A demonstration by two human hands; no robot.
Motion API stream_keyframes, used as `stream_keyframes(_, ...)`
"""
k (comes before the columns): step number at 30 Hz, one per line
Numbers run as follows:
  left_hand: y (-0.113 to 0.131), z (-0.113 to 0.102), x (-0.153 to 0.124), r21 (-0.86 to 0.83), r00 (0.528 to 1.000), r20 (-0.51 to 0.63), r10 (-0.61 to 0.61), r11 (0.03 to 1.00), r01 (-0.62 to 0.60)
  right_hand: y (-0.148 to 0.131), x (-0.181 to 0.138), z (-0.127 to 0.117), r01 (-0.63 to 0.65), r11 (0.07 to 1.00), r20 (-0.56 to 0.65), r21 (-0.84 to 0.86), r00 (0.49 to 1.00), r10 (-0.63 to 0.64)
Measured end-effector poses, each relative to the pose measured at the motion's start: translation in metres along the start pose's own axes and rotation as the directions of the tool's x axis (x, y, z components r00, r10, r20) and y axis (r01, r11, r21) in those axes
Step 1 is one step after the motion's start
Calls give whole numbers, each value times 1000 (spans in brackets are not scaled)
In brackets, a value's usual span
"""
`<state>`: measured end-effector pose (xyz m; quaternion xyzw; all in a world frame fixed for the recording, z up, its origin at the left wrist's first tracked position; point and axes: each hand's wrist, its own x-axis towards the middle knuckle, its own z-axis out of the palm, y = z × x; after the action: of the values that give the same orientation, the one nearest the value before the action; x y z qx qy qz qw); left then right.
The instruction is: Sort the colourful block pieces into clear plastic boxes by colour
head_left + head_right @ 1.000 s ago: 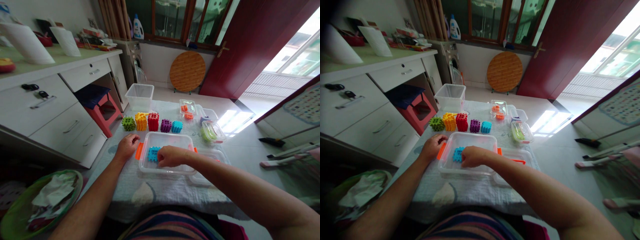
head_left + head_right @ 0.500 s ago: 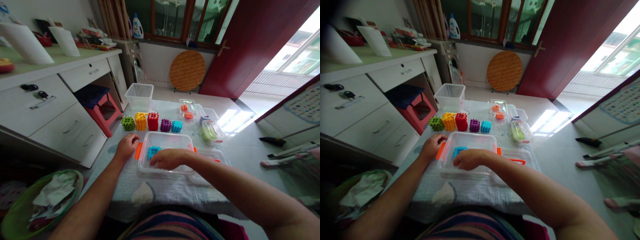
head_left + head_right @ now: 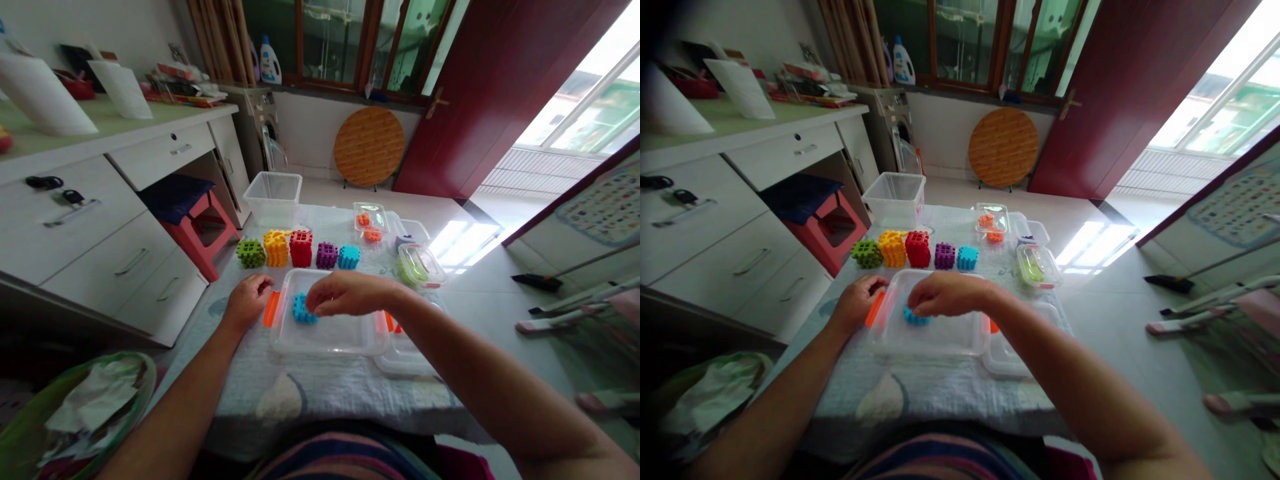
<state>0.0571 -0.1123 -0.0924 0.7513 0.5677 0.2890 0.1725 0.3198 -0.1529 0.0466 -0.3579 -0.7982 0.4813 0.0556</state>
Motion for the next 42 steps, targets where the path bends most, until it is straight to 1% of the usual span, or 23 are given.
stream_keyframes(1, 0, 0, 0, -1, 1000, -2, 1, 1000, -1, 3, -4, -14, -22, 1000, -59, 14, 998, 23)
stream_keyframes(2, 1, -1, 0, -1, 1000, -4, 2, 1000, -2, 8, -7, -28, -59, 998, -178, -14, 983, 56)
stream_keyframes(3, 1, -1, 0, 1, 1000, -6, 2, 1000, -2, 15, -9, -41, -116, 989, -324, -88, 942, 82)
stream_keyframes(4, 2, -2, 1, 3, 1000, -7, 2, 1000, -2, 24, -9, -52, -215, 960, -477, -180, 872, 106)
stream_keyframes(5, 3, -2, 1, 6, 1000, -8, 1, 1000, -1, 36, -8, -61, -325, 910, -582, -258, 804, 122)
stream_keyframes(6, 4, -3, 1, 7, 1000, -8, 0, 1000, 0, 47, -6, -67, -429, 847, -645, -313, 751, 142)
stream_keyframes(7, 5, -4, 1, 7, 1000, -8, -2, 1000, 2, 59, -3, -71, -501, 786, -658, -363, 735, 165)
stream_keyframes(9, 7, -5, 1, 4, 1000, -7, -4, 1000, 4, 80, 6, -72, -567, 683, -633, -460, 749, 196)
stream_keyframes(11, 8, -5, 1, -2, 1000, -7, -4, 1000, 4, 93, 15, -68, -594, 612, -590, -522, 770, 245)
stream_keyframes(14, 9, -5, 1, -10, 1000, -10, -7, 1000, 7, 99, 26, -65, -602, 556, -531, -573, 790, 308)
stream_keyframes(18, 9, -5, 1, -17, 1000, -8, -19, 1000, 19, 98, 33, -67, -597, 521, -490, -611, 801, 343)
stream_keyframes(27, 9, -5, 1, -12, 1000, -8, -14, 1000, 14, 100, 34, -67, -602, 509, -501, -615, 797, 337)
stream_keyframes(32, 8, -5, 1, -17, 1000, -9, -14, 1000, 14, 100, 32, -68, -592, 524, -498, -612, 804, 326)
stream_keyframes(35, 8, -5, 1, -16, 1000, -14, -14, 1000, 14, 97, 27, -73, -585, 538, -502, -607, 807, 311)
stream_keyframes(38, 7, -4, 1, -11, 1000, -16, -3, 1000, 3, 80, 16, -81, -555, 557, -499, -618, 824, 267)
stream_keyframes(40, 4, -3, 1, -3, 1000, -15, 3, 1000, -3, 58, 4, -84, -507, 596, -488, -623, 847, 210)
stream_keyframes(42, 2, -2, 1, 2, 1000, -13, 3, 1000, -3, 29, -8, -82, -445, 659, -461, -606, 872, 166)
